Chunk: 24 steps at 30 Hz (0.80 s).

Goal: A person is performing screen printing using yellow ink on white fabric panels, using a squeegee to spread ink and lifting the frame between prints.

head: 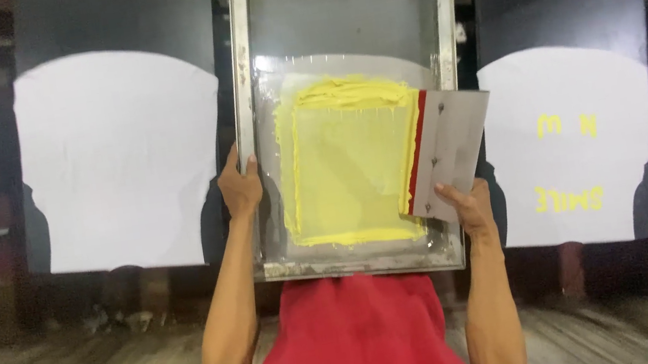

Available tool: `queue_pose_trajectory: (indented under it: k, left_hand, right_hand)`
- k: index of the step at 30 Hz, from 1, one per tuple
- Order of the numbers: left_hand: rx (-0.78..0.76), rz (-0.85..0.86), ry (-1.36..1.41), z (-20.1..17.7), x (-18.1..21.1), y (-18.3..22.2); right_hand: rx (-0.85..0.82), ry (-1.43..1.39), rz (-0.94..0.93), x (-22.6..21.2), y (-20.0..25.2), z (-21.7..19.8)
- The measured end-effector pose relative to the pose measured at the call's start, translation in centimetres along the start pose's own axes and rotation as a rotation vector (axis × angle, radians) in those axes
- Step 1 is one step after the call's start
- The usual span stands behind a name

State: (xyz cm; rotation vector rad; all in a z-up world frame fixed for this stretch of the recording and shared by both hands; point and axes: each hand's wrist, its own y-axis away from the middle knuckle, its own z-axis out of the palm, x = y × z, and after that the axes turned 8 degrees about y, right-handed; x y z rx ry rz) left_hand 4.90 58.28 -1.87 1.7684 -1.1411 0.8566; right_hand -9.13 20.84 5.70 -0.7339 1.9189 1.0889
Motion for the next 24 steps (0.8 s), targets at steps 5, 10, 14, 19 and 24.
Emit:
queue_pose_trajectory:
  k: [5,10,14,19,24]
  left_hand:
    - [-0.015,0.081,-0.094,0.2,-0.7,-2.1]
    - [-0.184,-0.028,-0.206,-0.7,-1.0,-5.3]
    - [-0.199,-0.076,-0.349,-1.3,-0.5,-6.2]
    - [-0.277,0.579,-0.257,7.6,11.5,-2.6]
    - [-0.995,1.387,-0.708,25.0,18.4,0.5]
  right_hand:
    - [0.046,0.014,0.011,-0.5,-0.5,-0.2]
    - [0.151,0.128,0.069,1.9,-0.2,-2.1]
    - [0.192,0.394,0.096,-0.6,1.9,-2.0]
    - [0.239,0.592,0.149,0.7,1.4,0.1]
    - [0.268,0.801,0.261,2.5,-0.1,1.4]
